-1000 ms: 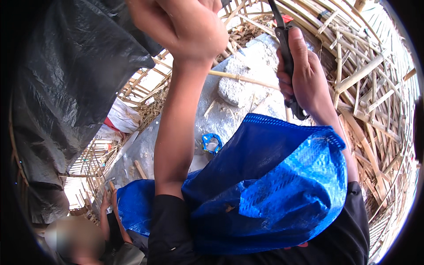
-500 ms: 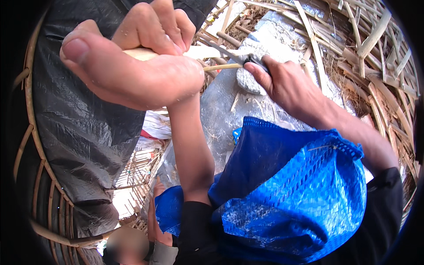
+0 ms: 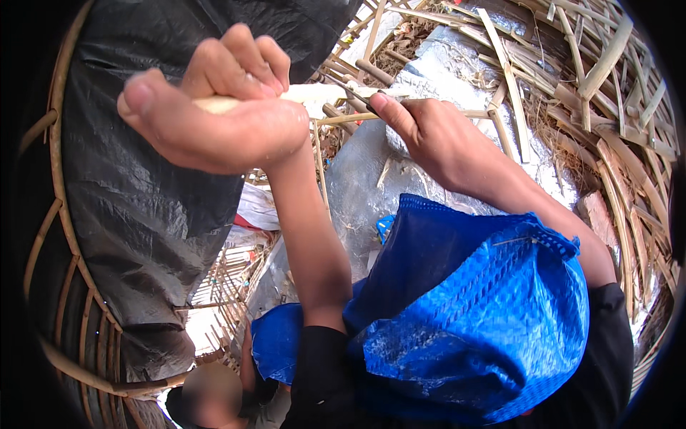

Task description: The person holds a thin wooden strip and uses a small knife to shave and smooth its edges, repeatedly drawing the blade along the surface.

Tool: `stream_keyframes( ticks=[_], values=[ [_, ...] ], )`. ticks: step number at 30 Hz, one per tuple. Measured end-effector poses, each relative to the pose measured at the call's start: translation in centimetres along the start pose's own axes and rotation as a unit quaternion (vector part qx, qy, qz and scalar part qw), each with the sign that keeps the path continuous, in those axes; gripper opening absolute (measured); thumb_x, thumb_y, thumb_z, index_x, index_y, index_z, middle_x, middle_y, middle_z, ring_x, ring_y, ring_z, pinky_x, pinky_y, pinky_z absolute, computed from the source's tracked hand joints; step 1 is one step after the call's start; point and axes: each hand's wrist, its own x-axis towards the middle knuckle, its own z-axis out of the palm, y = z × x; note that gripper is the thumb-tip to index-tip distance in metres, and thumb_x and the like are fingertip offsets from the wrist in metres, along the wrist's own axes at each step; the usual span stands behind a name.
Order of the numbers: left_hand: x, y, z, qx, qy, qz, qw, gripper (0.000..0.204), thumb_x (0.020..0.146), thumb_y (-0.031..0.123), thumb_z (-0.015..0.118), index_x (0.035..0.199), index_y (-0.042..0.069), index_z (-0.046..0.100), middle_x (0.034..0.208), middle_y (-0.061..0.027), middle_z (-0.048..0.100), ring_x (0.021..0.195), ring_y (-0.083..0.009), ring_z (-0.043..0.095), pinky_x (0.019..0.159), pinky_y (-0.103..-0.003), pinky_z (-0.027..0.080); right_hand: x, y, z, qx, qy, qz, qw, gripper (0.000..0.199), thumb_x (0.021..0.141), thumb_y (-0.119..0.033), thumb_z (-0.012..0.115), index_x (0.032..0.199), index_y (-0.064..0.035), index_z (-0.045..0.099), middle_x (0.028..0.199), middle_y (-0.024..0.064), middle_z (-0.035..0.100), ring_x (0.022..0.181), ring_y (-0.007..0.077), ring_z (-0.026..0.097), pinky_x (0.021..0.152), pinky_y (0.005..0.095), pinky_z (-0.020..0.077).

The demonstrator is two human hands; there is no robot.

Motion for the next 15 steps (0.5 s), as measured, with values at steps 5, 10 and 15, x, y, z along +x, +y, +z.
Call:
stream_keyframes(
  ticks=[5, 10, 15],
  values=[
    [-0.5, 0.2, 0.6, 0.036, 0.002, -0.025, 0.999, 0.043, 0.096, 0.051, 0.047, 0.073, 0.02, 0.027, 0.041, -0.0032, 0.024, 0.033, -0.0133, 0.022, 0.029, -0.025, 0.021, -0.2, 2.7, 0.7, 0.01, 0.035, -0.001, 0.999, 0.049, 0.104, -0.038, 0.044, 0.107, 0.0075, 0.063, 0.079, 0.0337, 0.061, 0.08, 0.0501, 0.06, 0.07, 0.0541, 0.0449],
    [0.2, -0.3, -1.5, 0.044, -0.035, -0.015, 0.998, 0.038, 0.098, 0.046, 0.046, 0.075, 0.022, 0.028, 0.041, -0.0032, 0.023, 0.033, -0.0136, 0.021, 0.029, -0.025, 0.022, 1.0, 2.3, 0.2, -0.131, 0.06, -0.158, 0.977, 0.056, 0.104, -0.047, 0.042, 0.088, 0.0041, 0.058, 0.061, 0.0244, 0.056, 0.059, 0.0435, 0.058, 0.059, 0.05, 0.0452],
    [1.1, -1.1, -2.5, 0.043, -0.039, -0.021, 0.998, 0.039, 0.098, 0.05, 0.04, 0.075, 0.022, 0.027, 0.04, -0.0029, 0.024, 0.034, -0.0128, 0.021, 0.03, -0.025, 0.024, 3.1, 1.8, -4.1, -0.345, 0.062, -0.102, 0.931, 0.061, 0.101, -0.054, 0.043, 0.081, 0.0024, 0.054, 0.054, 0.0175, 0.054, 0.046, 0.0313, 0.055, 0.052, 0.0476, 0.0437]
  ],
)
